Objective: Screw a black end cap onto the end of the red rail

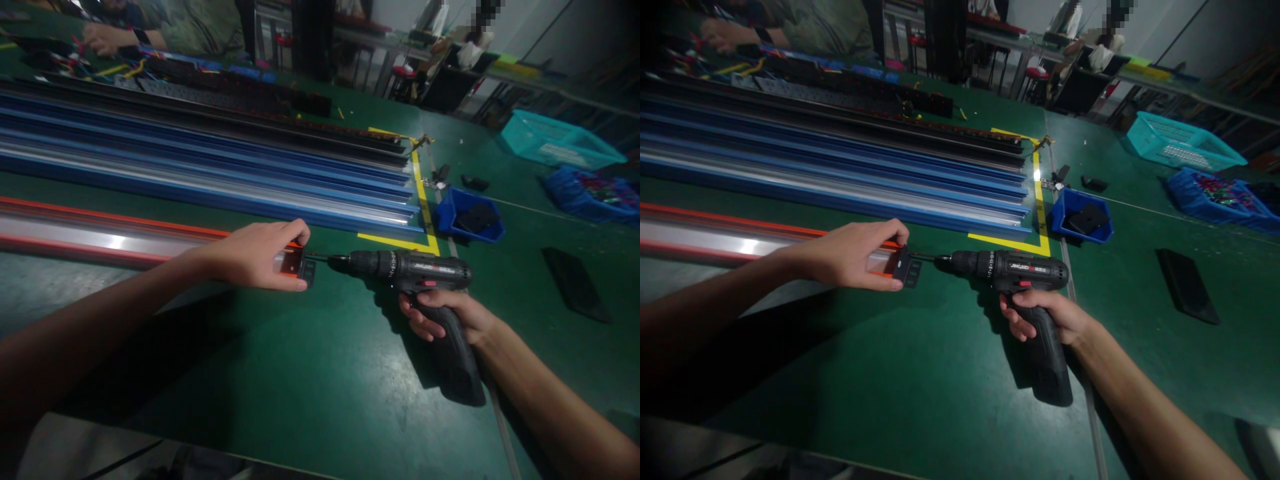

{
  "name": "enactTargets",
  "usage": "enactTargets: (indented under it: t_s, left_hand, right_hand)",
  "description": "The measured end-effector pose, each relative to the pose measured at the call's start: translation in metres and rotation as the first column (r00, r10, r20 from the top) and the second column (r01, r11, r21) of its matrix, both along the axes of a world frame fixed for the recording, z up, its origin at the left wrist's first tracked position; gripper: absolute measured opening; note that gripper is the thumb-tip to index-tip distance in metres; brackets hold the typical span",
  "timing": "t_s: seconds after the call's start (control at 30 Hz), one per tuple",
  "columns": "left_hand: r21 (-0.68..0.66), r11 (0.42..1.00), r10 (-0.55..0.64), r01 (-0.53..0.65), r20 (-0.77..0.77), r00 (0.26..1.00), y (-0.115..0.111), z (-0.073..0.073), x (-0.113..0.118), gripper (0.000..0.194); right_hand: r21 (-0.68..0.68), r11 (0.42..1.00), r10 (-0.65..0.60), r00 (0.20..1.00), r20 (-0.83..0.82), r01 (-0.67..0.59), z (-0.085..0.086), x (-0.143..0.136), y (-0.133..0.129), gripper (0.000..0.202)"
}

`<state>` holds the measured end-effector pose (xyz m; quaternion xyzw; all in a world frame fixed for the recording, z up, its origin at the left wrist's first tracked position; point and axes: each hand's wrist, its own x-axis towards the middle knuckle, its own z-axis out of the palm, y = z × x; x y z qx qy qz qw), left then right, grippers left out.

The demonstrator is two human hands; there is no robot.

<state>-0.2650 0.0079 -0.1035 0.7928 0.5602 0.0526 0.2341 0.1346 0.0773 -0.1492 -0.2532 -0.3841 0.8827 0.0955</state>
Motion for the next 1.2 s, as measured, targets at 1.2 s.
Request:
enactTargets:
  t_s: [1.2]
  left_hand:
    - [0.016,1.0,-0.004,0.004,0.007,1.0,0.0002,-0.0023,-0.0013,0.063]
  right_hand:
    - [0.001,1.0,-0.003,0.999,-0.033,0.003,-0.0016,-0.0006,0.0,0.023]
